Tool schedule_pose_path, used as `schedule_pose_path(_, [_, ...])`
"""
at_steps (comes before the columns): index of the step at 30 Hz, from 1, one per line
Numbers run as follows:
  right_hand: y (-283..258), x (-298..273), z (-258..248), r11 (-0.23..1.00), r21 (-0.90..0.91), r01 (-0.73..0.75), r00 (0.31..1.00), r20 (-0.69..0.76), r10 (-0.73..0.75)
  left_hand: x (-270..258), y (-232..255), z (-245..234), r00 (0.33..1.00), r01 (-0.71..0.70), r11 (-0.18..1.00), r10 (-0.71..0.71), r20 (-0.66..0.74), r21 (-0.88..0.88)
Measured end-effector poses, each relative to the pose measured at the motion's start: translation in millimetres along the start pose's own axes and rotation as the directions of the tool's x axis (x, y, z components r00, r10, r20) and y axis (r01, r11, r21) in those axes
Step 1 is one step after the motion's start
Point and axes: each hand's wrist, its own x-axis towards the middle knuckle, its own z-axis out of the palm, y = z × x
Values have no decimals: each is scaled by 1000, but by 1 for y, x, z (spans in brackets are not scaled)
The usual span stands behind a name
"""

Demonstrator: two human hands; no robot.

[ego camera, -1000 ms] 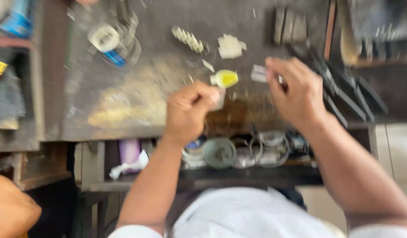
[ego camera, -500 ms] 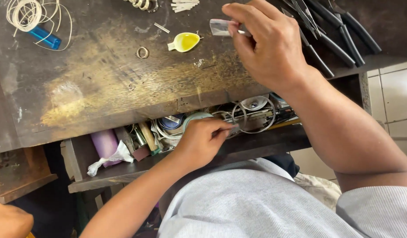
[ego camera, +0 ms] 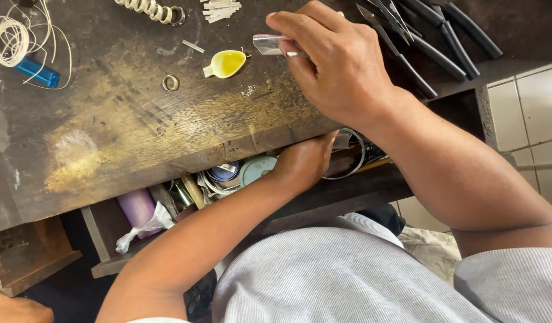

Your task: Applying soldering paste or adhesive to a small jewelry ring using a fine-tipped metal tool at a workbench.

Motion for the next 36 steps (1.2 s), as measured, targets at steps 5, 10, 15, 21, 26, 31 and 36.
schedule_pose_path(5, [-1, -1, 0, 1000, -9, 0, 1000, 14, 0, 3, -2, -7, 978, 152, 965, -178, -108, -215])
schedule_pose_path(10, [-2, -1, 1, 1000, -16, 11, 1000, 13, -11, 4, -2, -1, 986, -141, 986, 132, 98, 88])
schedule_pose_path(15, [-3, -1, -1, 999, -33, 11, 1000, 8, -10, 3, -18, -26, 947, 297, 575, -281, 156, -762])
schedule_pose_path(21, [-8, 9, -4, 996, 18, 83, 996, -28, -82, 4, -16, -27, 879, 299, 773, -451, -153, -560])
schedule_pose_path(26, [-13, 12, -5, 1000, 19, -12, 1000, 1, 12, -34, -51, -116, 894, 448, 327, -184, 409, -832])
schedule_pose_path(31, [-18, 15, -5, 998, 64, -11, 1000, -3, 11, -76, -114, -184, 900, 414, 72, 120, 420, -908])
schedule_pose_path(36, [-37, 20, 1, 966, 201, -164, 984, -40, 175, -93, -164, -140, 858, -38, -376, -487, 163, -926])
